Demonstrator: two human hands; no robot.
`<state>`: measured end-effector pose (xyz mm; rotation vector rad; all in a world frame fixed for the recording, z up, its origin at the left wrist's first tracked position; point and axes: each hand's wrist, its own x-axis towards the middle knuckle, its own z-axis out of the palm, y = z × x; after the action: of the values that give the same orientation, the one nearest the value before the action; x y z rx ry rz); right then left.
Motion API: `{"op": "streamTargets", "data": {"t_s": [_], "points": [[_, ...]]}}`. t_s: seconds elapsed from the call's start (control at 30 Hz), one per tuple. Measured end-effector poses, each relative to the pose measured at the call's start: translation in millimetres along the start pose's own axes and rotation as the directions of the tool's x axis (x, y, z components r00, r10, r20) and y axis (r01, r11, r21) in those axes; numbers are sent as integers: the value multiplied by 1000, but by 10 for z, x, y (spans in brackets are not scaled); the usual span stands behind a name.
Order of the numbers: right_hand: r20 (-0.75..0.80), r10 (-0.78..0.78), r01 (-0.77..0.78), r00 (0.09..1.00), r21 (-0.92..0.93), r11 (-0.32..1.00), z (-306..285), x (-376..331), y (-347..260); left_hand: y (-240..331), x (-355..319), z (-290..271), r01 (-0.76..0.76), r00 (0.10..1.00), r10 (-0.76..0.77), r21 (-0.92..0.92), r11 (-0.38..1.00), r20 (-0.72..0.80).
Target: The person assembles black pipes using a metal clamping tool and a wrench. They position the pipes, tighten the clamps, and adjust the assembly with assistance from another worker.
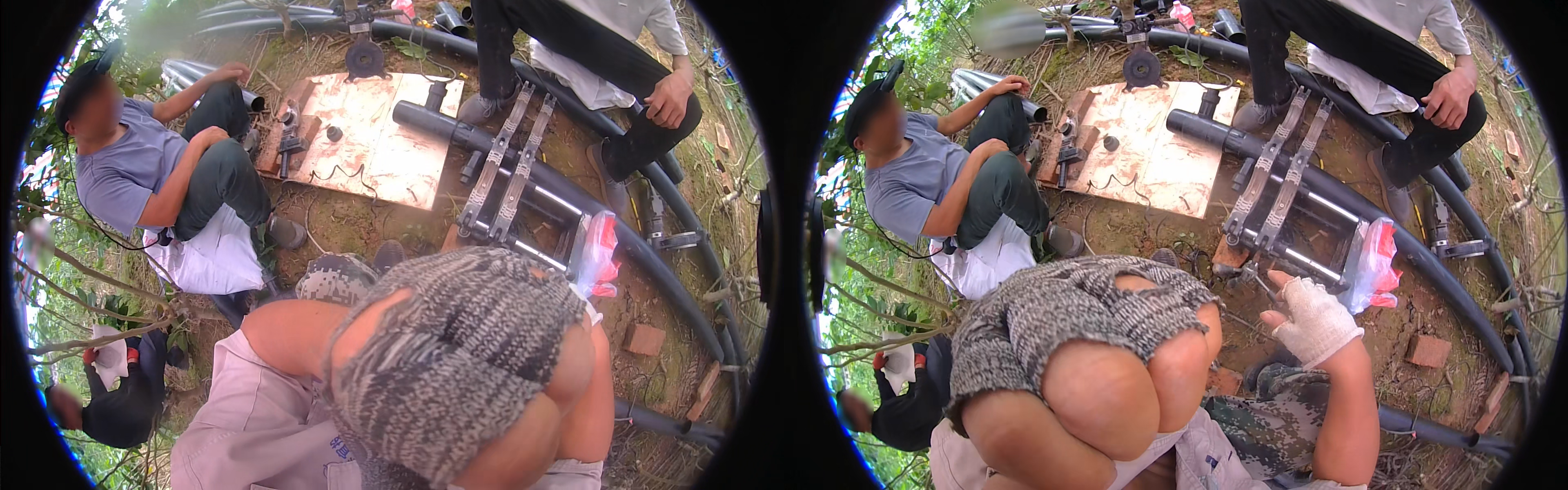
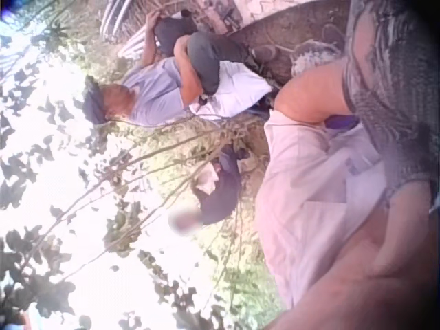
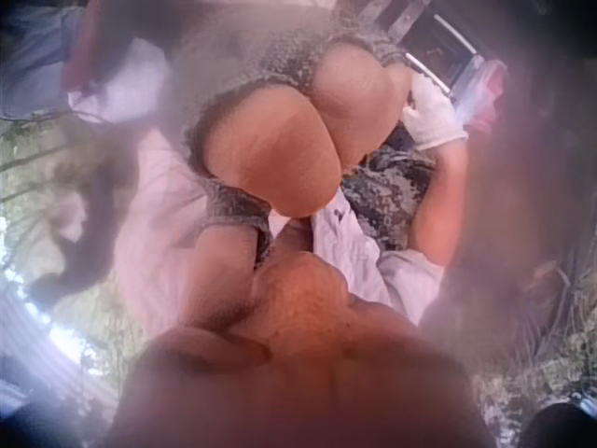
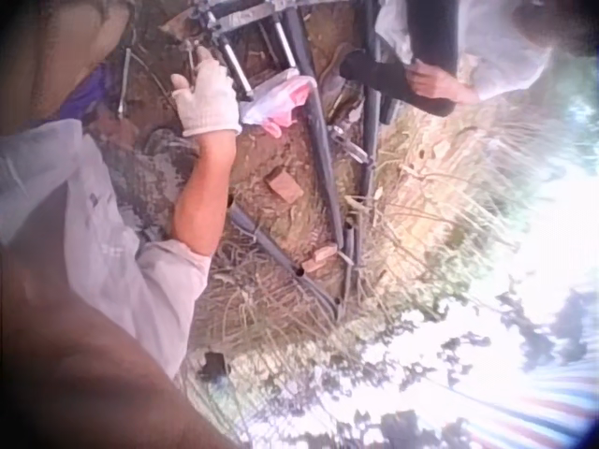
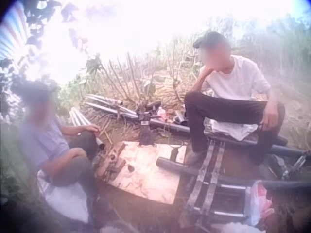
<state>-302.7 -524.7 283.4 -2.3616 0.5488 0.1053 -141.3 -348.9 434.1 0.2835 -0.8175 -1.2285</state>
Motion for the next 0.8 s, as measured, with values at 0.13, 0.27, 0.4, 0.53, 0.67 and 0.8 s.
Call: {"op": "streamTargets", "data": {"t_s": [0.13,0.27,0.4,0.53,0.67,0.8], "points": [[-33,26,-26,999,-10,1000,-156,-133,-74,-136,95,-216,9,996,-11,22,1000,85],[-47,46,-47,998,-9,999,-180,-190,-18,-255,187,-554,17,996,-17,-2,1000,89],[-12,38,-37,999,49,998,-125,-22,27,-173,98,-817,5,999,-6,32,999,42],[-19,32,-31,999,29,999,-180,-4,59,-153,127,-963,-6,999,4,55,998,35],[35,42,-45,998,81,996,-268,78,-66,-157,175,-1043,-7,999,3,103,995,38],[18,5,-7,1000,83,996,-263,84,-11,-248,320,-996,-16,999,8,174,985,48]]}}
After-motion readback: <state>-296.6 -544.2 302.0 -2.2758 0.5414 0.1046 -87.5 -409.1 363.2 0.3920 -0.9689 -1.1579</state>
